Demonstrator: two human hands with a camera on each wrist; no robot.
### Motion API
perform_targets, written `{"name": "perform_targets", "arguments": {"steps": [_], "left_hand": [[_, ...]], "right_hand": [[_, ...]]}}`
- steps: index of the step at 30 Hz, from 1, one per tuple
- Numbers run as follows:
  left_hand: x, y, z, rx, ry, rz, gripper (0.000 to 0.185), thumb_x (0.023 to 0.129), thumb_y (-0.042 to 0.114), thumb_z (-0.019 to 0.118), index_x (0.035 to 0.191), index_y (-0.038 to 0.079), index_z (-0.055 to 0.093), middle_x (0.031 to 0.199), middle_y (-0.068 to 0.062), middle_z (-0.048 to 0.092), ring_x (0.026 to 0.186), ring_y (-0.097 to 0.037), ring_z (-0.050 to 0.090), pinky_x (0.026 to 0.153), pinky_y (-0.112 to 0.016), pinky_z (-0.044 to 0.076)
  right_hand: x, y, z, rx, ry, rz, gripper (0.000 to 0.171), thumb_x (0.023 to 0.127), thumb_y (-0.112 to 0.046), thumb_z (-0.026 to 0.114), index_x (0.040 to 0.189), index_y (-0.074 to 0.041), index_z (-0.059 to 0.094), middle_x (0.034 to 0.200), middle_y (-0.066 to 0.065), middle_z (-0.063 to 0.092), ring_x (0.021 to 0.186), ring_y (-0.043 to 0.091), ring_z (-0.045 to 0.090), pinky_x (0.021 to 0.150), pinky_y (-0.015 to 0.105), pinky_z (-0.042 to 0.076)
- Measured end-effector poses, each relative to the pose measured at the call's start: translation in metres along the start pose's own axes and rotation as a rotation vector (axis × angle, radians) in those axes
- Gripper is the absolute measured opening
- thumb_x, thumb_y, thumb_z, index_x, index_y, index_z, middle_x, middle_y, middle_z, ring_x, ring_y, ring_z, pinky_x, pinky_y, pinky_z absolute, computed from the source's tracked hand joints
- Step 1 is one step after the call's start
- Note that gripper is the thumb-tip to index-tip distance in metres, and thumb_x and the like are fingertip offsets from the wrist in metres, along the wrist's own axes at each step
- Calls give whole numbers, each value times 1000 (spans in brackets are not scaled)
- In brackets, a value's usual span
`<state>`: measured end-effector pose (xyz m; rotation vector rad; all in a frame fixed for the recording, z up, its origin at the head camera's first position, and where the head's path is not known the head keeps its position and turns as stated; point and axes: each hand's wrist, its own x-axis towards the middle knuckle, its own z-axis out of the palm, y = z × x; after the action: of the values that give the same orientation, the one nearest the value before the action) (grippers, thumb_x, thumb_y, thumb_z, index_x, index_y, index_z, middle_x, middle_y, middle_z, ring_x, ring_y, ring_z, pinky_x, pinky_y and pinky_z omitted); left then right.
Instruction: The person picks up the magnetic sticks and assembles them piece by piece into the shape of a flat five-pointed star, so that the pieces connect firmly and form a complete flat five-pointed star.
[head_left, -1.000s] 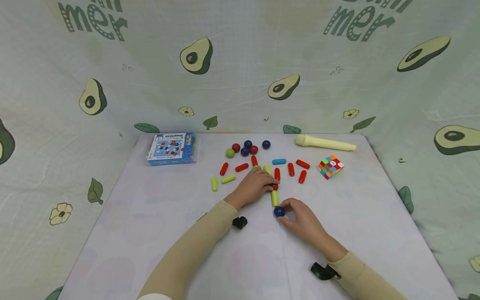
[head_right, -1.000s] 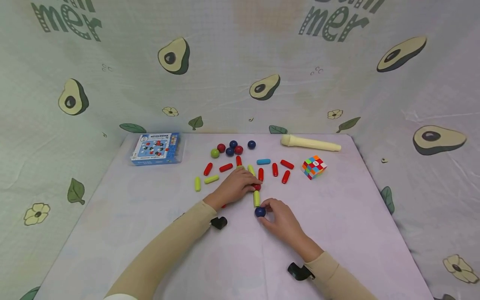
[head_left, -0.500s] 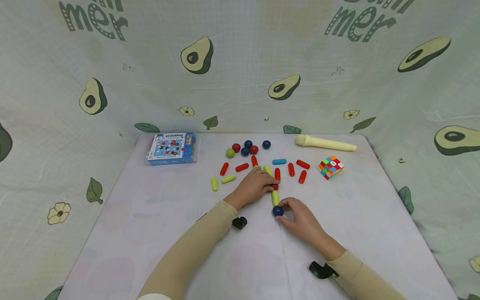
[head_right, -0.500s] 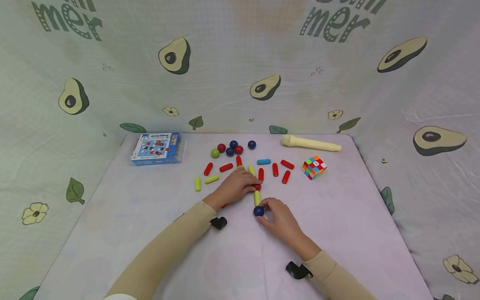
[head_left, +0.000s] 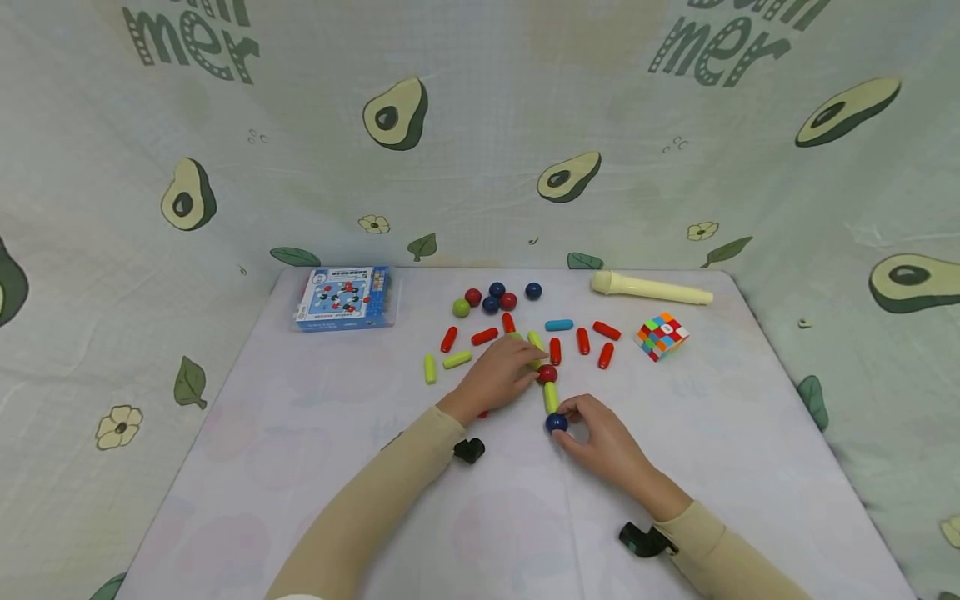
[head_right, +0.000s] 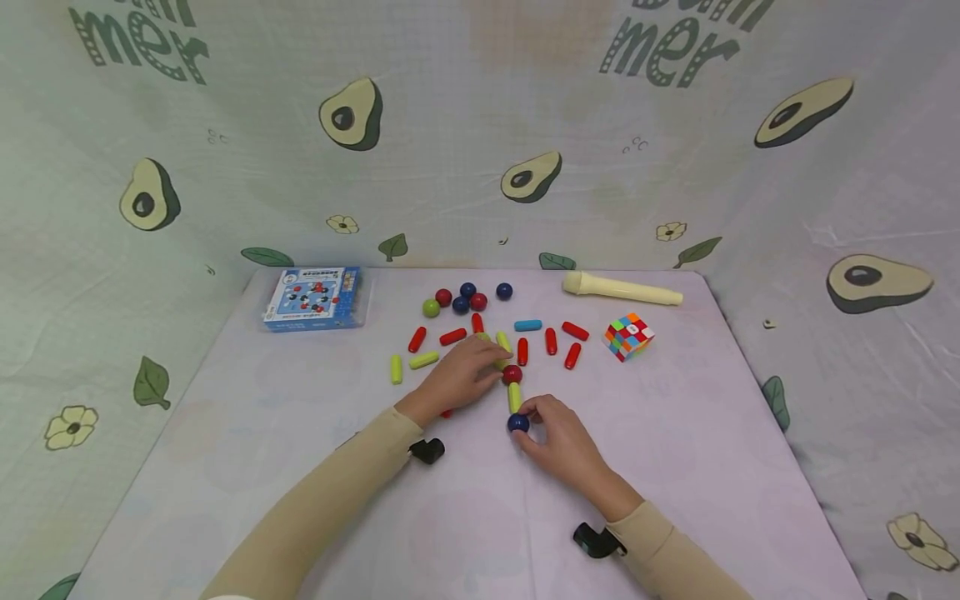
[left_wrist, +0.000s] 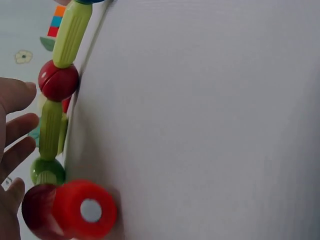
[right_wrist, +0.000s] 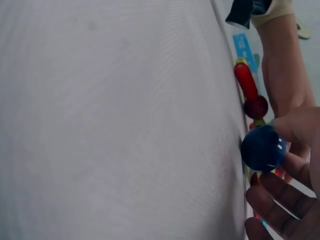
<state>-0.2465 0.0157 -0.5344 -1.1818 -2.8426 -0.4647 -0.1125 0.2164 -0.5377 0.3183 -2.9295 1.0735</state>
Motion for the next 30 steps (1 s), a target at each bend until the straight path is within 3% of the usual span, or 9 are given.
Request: {"name": "perform_targets", "arguments": {"steps": [4,8,13,18,21,24,30], "left_hand": [[-4,-4,-7,-38,42,-37,40,100,34,67,139,25,62,137,5,61,131,-16,50,116,-35,35],[-7,-11,-16,-101,65,-121,39,101,33,65,138,23,62,138,4,60,132,-18,50,115,-36,37],[-9,-27,-23,-170,147,-257,38,101,31,65,137,20,63,136,2,61,130,-19,50,113,-38,38],[-7,-48,-27,-210,253,-448,41,100,30,65,137,13,61,134,-5,60,125,-23,53,109,-38,43],[-4,-61,-30,-225,278,-538,46,100,29,65,140,8,55,139,-10,55,127,-26,52,110,-39,43],[1,-73,-34,-237,270,-578,53,101,28,64,145,6,48,145,-15,48,133,-29,49,112,-42,41],[8,-92,-38,-220,160,-592,58,103,31,60,154,11,41,153,-15,44,137,-33,47,113,-47,39]], "right_hand": [[1,2,-1,-1,30,-16,29,91,-23,79,113,-16,62,109,-5,60,99,12,58,88,40,53],[2,3,-2,4,41,-29,26,92,-22,77,113,-16,62,111,-4,59,99,13,57,88,39,53],[2,1,-5,13,55,-22,24,93,-20,76,112,-15,63,111,-3,59,100,14,57,89,40,54],[5,1,-6,18,56,-19,24,94,-20,75,114,-15,63,114,-4,59,103,13,57,91,41,54],[10,1,-6,18,60,-27,24,94,-19,75,115,-15,63,114,-3,59,105,14,56,92,42,53],[16,-1,-6,12,69,-42,24,93,-18,75,114,-15,63,116,-2,60,108,17,54,94,43,52],[32,-6,-1,27,66,-89,26,92,-17,76,115,-13,65,120,0,61,116,21,52,100,46,49]]}}
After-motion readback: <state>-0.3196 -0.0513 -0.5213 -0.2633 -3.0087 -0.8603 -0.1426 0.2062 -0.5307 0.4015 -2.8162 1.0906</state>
